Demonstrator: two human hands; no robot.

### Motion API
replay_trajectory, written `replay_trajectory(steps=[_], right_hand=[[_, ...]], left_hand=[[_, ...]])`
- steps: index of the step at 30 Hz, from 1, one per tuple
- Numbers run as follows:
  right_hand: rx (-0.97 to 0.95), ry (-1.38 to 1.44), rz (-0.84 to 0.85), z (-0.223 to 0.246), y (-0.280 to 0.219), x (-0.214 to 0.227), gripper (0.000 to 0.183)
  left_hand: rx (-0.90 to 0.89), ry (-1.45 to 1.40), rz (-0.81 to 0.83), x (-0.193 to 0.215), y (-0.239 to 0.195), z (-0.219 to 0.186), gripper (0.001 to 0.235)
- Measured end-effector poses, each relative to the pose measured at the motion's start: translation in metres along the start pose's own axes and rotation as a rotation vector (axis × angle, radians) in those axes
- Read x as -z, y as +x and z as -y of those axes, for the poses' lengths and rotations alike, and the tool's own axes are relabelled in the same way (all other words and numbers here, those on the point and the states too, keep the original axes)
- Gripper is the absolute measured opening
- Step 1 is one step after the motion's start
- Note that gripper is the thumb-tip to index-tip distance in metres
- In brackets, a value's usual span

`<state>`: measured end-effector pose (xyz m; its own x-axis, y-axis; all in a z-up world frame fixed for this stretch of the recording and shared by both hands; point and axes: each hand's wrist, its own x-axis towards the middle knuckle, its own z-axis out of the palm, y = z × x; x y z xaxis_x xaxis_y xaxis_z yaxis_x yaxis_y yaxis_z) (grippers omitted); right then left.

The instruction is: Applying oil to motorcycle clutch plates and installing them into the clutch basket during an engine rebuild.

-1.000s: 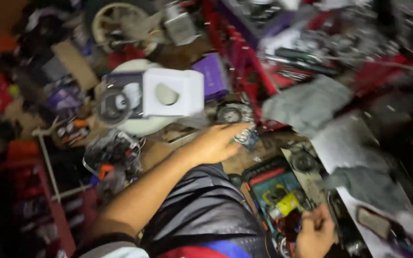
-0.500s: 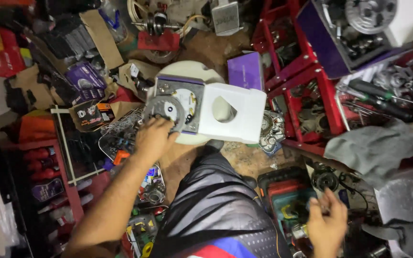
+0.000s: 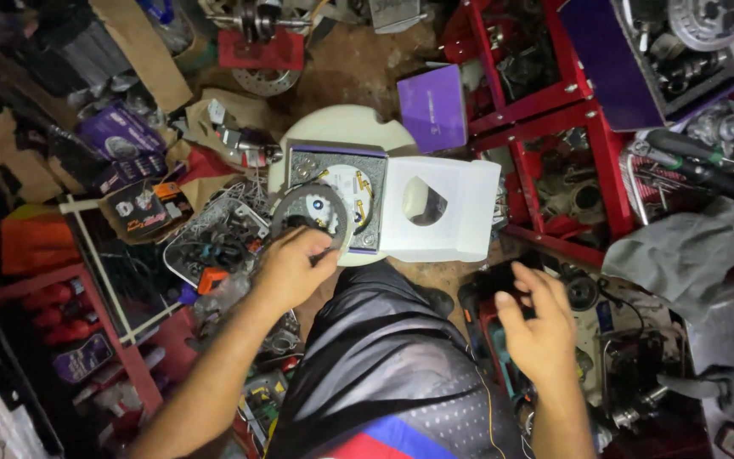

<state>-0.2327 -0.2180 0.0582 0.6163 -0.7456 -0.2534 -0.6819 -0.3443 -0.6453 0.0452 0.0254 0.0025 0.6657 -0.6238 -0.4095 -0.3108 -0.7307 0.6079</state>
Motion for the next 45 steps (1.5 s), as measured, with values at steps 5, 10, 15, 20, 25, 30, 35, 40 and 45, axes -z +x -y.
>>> replay_trajectory(steps=[5,10,15,20,25,30,35,40,45], right_hand=[[-0.077,0.309,0.126,0.017,0.013,-0.016,0.041],[-0.116,0.826,0.062,0.025,0.018,-0.012,0.043],[-0.341,1.317,-0.106,-0.025,-0.002,0.016,0.032],[-0.262,1.318,-0.309,-0.097,-0.039,0.066,0.033],[-0.235,1.148,-0.417,-0.185,-0.087,0.125,0.025],[-0.218,1.197,-0.809,-0.273,-0.12,0.15,0.023],[-0.255,1.041,-1.032,-0.301,-0.143,0.197,0.018],[-0.293,0.687,-1.213,-0.315,-0.148,0.256,0.021],[-0.062,0.593,-1.449,-0.336,-0.13,0.29,0.014]], left_hand=[[-0.426,0.146,0.016,0.026,0.002,-0.043,0.023],[-1.078,0.209,-0.051,-0.021,0.01,-0.11,0.021],[-1.502,0.31,0.07,-0.044,-0.002,-0.225,0.019],[-1.758,0.323,0.146,-0.116,-0.018,-0.313,0.024],[-1.927,0.371,0.238,-0.205,-0.041,-0.396,0.026],[-2.153,0.357,0.295,-0.28,-0.067,-0.481,0.014],[-2.192,0.051,0.16,-0.329,-0.077,-0.519,0.009],[-1.604,-0.278,0.153,-0.385,-0.067,-0.524,0.021],[-1.503,-0.544,0.153,-0.41,-0.066,-0.576,0.015]])
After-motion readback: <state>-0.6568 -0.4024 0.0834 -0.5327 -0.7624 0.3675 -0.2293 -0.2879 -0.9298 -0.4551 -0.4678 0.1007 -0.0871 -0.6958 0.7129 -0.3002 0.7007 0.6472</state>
